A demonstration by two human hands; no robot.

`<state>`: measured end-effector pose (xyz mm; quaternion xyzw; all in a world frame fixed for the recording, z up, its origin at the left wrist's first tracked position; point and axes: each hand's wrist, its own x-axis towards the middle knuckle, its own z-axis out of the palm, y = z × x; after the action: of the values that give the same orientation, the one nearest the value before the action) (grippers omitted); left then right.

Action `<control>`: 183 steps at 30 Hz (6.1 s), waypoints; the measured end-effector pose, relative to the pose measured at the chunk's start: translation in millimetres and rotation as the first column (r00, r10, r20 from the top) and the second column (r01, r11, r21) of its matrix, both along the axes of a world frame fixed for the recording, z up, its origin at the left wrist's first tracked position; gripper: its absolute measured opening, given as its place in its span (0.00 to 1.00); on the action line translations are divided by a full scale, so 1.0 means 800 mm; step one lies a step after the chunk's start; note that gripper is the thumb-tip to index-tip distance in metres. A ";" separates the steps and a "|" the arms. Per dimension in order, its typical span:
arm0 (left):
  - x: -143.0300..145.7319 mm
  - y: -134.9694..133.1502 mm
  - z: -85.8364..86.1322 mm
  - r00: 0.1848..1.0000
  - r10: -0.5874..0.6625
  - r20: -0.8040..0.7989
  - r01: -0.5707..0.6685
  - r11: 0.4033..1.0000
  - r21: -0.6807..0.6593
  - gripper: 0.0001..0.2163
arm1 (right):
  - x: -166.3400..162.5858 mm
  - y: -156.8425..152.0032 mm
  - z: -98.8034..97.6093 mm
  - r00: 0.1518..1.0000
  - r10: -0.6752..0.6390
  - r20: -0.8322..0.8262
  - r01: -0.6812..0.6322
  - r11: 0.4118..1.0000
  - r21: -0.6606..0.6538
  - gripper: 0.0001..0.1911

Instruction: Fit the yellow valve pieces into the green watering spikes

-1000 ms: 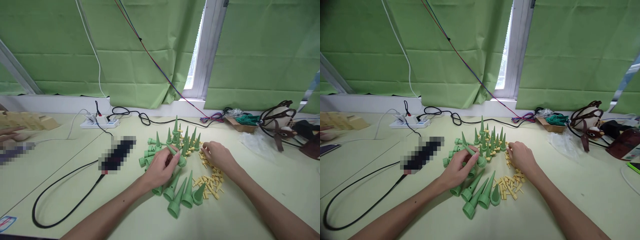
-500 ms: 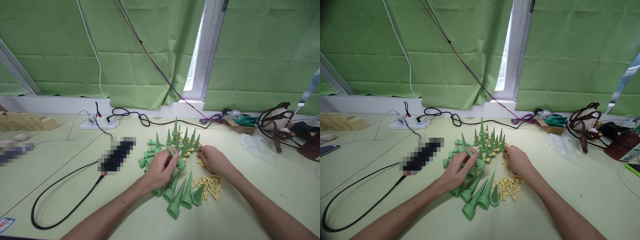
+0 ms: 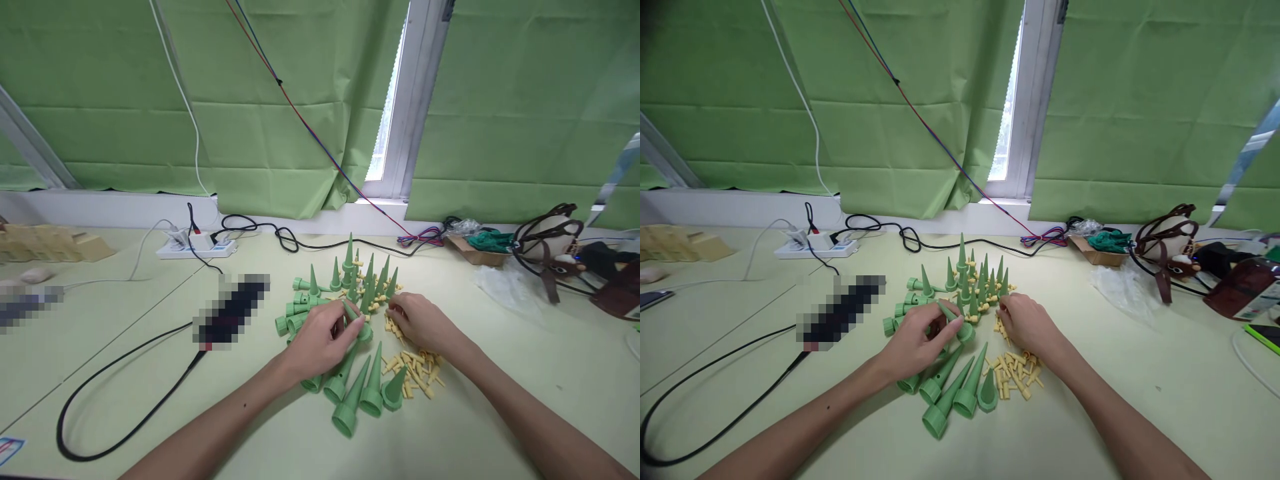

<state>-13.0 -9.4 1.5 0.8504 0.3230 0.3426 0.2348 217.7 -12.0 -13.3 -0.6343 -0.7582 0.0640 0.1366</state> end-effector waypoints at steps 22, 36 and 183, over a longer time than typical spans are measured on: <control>0.003 0.005 -0.005 0.986 0.165 -0.006 -0.165 0.986 0.017 0.23 | -0.003 -0.001 -0.004 1.000 -0.021 -0.002 0.021 1.000 -0.003 0.09; 0.003 0.009 -0.009 0.988 0.156 -0.015 -0.153 0.981 0.120 0.21 | -0.009 -0.003 -0.002 0.998 -0.031 0.053 0.028 0.998 0.049 0.11; 0.003 0.002 -0.014 0.983 0.086 0.163 -0.134 0.942 0.307 0.06 | -0.043 -0.021 -0.012 0.839 0.472 -0.270 -0.331 0.837 0.437 0.09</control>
<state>-10.6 -7.8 -9.9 0.8299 0.2925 0.4646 0.0988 183.3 -29.0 -22.7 -0.3964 -0.8348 0.0636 0.3767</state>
